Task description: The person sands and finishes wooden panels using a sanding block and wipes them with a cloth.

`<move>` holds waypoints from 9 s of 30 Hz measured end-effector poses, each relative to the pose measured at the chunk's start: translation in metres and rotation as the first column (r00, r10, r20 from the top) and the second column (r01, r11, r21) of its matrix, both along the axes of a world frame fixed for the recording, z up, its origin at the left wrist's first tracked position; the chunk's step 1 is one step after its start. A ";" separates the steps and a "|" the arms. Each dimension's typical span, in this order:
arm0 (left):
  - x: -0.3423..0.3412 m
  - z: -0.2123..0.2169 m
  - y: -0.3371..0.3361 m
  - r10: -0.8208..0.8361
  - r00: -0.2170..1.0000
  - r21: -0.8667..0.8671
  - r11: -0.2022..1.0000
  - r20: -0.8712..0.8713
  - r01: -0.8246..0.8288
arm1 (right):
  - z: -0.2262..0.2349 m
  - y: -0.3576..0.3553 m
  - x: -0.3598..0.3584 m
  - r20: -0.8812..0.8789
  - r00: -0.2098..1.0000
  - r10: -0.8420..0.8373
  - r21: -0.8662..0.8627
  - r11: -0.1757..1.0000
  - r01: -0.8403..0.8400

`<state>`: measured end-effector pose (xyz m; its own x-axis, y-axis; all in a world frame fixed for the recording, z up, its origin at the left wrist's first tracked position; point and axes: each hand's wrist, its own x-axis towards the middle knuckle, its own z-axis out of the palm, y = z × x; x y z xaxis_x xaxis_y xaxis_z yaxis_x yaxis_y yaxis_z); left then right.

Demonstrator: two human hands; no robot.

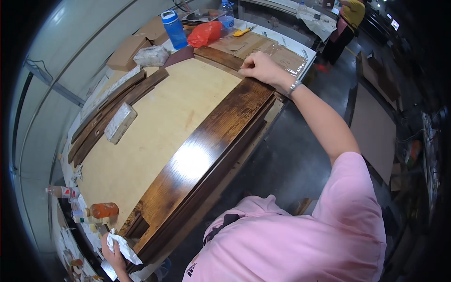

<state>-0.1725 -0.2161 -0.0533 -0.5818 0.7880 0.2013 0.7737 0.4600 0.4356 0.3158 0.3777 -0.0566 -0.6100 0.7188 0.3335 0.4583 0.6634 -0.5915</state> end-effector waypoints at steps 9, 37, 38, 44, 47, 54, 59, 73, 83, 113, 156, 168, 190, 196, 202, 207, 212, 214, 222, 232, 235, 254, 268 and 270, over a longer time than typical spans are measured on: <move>-0.004 0.000 0.000 0.016 1.000 -0.005 1.000 0.022 -0.016 | -0.001 -0.020 0.031 -0.105 0.990 -0.090 -0.215 0.974 0.066; -0.018 -0.010 -0.009 0.172 0.984 -0.086 0.981 -0.051 -0.176 | -0.011 -0.043 0.034 -0.265 0.944 -0.198 -0.175 0.972 0.155; -0.018 -0.010 -0.008 0.168 0.985 -0.088 0.981 -0.042 -0.171 | -0.011 -0.048 0.035 -0.303 0.942 -0.145 -0.173 0.980 0.095; -0.013 -0.006 -0.004 0.193 0.977 -0.110 0.973 -0.091 -0.203 | -0.015 -0.061 0.082 -0.076 0.902 -0.426 -0.232 0.887 0.399; -0.011 -0.005 -0.003 0.195 0.979 -0.084 0.976 -0.067 -0.200 | -0.023 -0.076 0.079 -0.414 0.869 -0.269 0.045 0.948 0.315; -0.015 -0.004 -0.004 0.142 0.988 -0.100 0.984 -0.066 -0.149 | -0.014 -0.154 0.028 -0.407 0.912 -0.055 0.174 0.975 0.137; -0.013 -0.004 -0.003 0.171 0.979 -0.102 0.978 -0.110 -0.182 | -0.010 -0.138 0.036 -0.490 0.795 -0.358 0.020 0.907 0.421; -0.013 -0.011 -0.004 0.120 0.991 -0.018 0.993 -0.052 -0.121 | -0.002 -0.174 -0.007 -0.270 0.963 -0.016 0.216 0.973 0.076; 0.011 0.010 0.010 0.060 0.996 -0.003 0.998 -0.063 -0.060 | -0.007 -0.304 -0.145 -0.240 0.855 0.461 0.328 0.867 -0.375; -0.171 0.016 -0.068 -0.478 0.656 -0.110 0.754 0.584 0.647 | -0.009 -0.668 -0.476 -0.113 0.636 0.764 0.473 0.604 -0.641; -0.138 0.056 -0.177 -0.110 0.845 -0.211 0.944 0.523 0.253 | -0.004 -0.486 -0.385 -0.506 0.854 0.122 -0.390 0.851 -0.352; -0.128 0.051 -0.178 -0.012 0.710 -0.062 0.995 0.704 0.079 | -0.003 -0.486 -0.385 -0.512 0.853 0.102 -0.446 0.817 -0.366; -0.134 0.044 -0.182 -0.057 0.593 0.028 0.998 0.803 0.059 | -0.003 -0.487 -0.387 -0.517 0.853 0.075 -0.459 0.816 -0.350; -0.129 0.045 -0.178 -0.018 0.613 0.004 1.000 0.790 0.025 | -0.004 -0.488 -0.387 -0.501 0.863 0.072 -0.456 0.826 -0.333; -0.129 0.044 -0.180 -0.066 0.647 0.041 0.998 0.760 0.054 | -0.004 -0.488 -0.387 -0.513 0.855 0.077 -0.446 0.828 -0.341; -0.130 0.046 -0.180 -0.076 0.676 0.023 0.996 0.733 0.087 | -0.004 -0.488 -0.387 -0.497 0.862 0.098 -0.389 0.863 -0.323; -0.132 0.042 -0.183 -0.104 0.670 0.048 0.994 0.735 0.102 | -0.004 -0.489 -0.387 -0.518 0.853 0.066 -0.460 0.819 -0.343; -0.134 0.041 -0.185 -0.106 0.643 0.063 0.994 0.758 0.089 | -0.003 -0.489 -0.387 -0.528 0.846 0.070 -0.454 0.819 -0.351; -0.121 0.035 -0.173 -0.066 0.701 0.068 0.997 0.710 0.026 | -0.001 -0.489 -0.387 -0.501 0.862 0.074 -0.441 0.836 -0.328; -0.034 0.013 -0.105 -0.398 0.904 0.234 0.875 -0.154 0.425 | -0.003 -0.488 -0.387 -0.534 0.843 0.071 -0.454 0.817 -0.356; -0.012 0.018 -0.093 -0.566 0.800 0.168 0.784 -0.199 0.597 | -0.004 -0.488 -0.385 -0.574 0.817 0.063 -0.440 0.817 -0.373; -0.172 0.007 -0.075 -0.131 0.986 0.335 0.938 0.102 0.090 | 0.004 -0.492 -0.380 -0.564 0.824 0.057 -0.486 0.784 -0.387; -0.229 -0.052 -0.117 -0.219 0.889 0.415 0.909 0.402 0.036 | 0.005 -0.493 -0.383 -0.494 0.868 0.045 -0.464 0.831 -0.307; -0.232 -0.092 -0.144 -0.012 0.940 0.166 0.985 0.342 -0.048 | 0.004 -0.493 -0.383 -0.494 0.868 0.039 -0.461 0.836 -0.300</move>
